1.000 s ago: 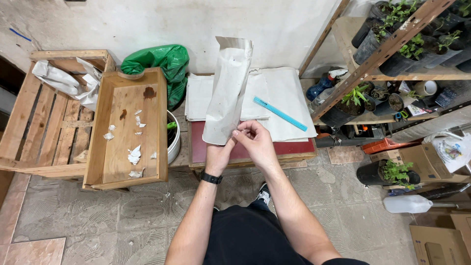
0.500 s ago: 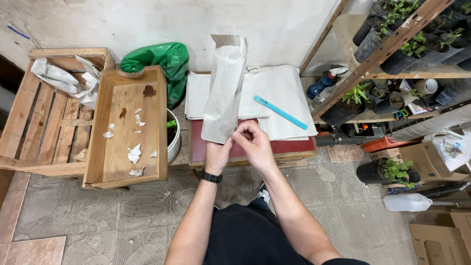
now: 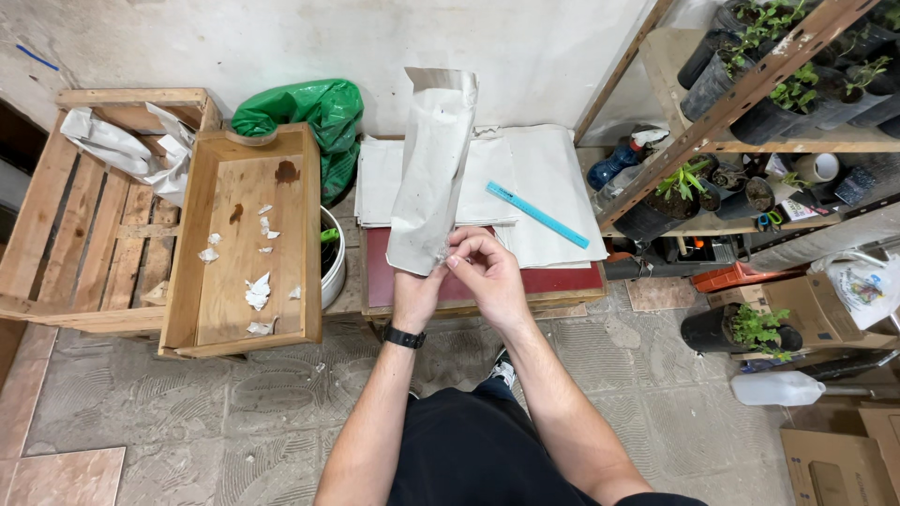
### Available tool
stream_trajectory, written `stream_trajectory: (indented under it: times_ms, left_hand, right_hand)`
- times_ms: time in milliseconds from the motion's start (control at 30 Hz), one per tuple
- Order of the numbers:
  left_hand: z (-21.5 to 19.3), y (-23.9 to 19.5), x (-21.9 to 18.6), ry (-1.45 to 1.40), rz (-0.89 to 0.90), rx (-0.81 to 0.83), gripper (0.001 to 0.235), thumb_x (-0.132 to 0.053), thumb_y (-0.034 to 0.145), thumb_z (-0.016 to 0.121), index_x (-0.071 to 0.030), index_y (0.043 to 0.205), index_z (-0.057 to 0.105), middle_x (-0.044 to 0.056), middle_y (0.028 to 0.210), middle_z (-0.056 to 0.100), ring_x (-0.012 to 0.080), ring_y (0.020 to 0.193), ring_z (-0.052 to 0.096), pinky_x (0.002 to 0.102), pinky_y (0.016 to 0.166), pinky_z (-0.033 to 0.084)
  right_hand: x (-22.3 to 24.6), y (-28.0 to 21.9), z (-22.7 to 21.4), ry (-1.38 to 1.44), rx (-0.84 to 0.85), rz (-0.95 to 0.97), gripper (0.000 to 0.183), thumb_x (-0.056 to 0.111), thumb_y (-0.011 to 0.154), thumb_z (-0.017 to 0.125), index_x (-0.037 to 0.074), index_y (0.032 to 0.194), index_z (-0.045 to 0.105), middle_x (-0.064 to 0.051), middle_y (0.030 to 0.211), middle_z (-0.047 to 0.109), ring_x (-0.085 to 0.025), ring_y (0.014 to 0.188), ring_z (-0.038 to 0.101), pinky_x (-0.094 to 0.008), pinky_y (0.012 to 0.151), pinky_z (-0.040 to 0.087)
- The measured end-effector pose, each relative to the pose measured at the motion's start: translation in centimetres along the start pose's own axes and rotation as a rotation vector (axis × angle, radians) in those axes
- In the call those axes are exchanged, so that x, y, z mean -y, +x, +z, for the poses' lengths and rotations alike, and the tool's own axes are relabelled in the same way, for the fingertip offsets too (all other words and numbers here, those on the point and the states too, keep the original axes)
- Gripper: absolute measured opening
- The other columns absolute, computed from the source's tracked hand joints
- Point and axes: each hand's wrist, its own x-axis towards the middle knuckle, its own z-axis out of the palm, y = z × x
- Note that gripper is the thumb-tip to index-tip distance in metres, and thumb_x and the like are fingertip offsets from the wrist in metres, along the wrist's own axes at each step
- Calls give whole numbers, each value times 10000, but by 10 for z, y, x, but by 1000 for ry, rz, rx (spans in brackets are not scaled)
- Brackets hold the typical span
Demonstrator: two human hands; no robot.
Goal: The person folds white paper into cone-shaped sleeves, places small potted plants inside, and sets the wrapped plants on a nearby shelf. The person repeats the folding and wrapping process for multiple plants.
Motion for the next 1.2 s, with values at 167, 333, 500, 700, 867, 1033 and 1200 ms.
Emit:
stream_trajectory:
  times_ms: [167, 333, 500, 700, 867, 1033, 1200]
  left_hand:
    - [-1, 2, 11, 28, 4, -20, 628, -112, 937, 897, 42, 1510, 692, 285, 1535, 708, 374, 1504, 584, 588, 1261, 488]
    - [-4, -1, 2, 51, -41, -37, 489, -71, 920, 855, 47, 1387, 766, 263, 1335, 812, 328, 1317, 736, 542, 1098, 610]
    - [-4, 2, -19, 74, -85, -80, 293, -24, 922, 760, 2, 1197, 856, 166, 1062, 880, 179, 991, 814, 408, 905, 673]
    - [-3, 0, 19, 109, -92, -57, 611, -83, 925, 804, -4, 1522, 699, 269, 1532, 716, 415, 1517, 593, 614, 1271, 486]
    - [-1, 4, 25, 63, -37, -84, 824, -128, 899, 890, -49, 1647, 551, 238, 1577, 685, 360, 1532, 576, 594, 1303, 448]
    - [6, -1, 27, 48, -46, -98, 1065, -187, 871, 966, -89, 1744, 364, 233, 1633, 629, 400, 1596, 510, 621, 1353, 373]
    - [4, -2, 21, 52, -45, -72, 962, -112, 941, 819, -73, 1755, 310, 147, 986, 816, 255, 1052, 818, 533, 1112, 555]
  right_hand:
    - [-2, 0, 6, 121, -34, -3, 126, -52, 1014, 767, 23, 991, 669, -163, 1245, 717, -156, 1072, 707, -284, 882, 622]
    - [0, 1, 11, 239, -71, 33, 135, -55, 1045, 732, 17, 1036, 617, -177, 1082, 759, -158, 875, 743, -269, 740, 631]
    - [-8, 2, 6, 143, -39, -2, 136, -27, 1055, 768, 2, 1105, 645, -165, 1078, 757, -149, 918, 744, -312, 794, 671]
    - [13, -2, 13, -535, 16, -372, 333, -46, 920, 904, 72, 1216, 810, -104, 1115, 742, -235, 950, 763, -353, 783, 663]
    - [14, -1, 22, -761, -177, -602, 102, 101, 988, 900, 143, 1079, 880, -38, 949, 722, -200, 796, 748, -330, 692, 640]
    - [12, 0, 25, -593, -231, -436, 79, 188, 1035, 869, 111, 1042, 852, -54, 938, 716, -190, 811, 743, -329, 724, 629]
    - [7, -1, 27, -273, -151, -67, 160, 135, 1143, 705, 18, 1036, 730, -131, 787, 779, -144, 554, 700, -288, 520, 587]
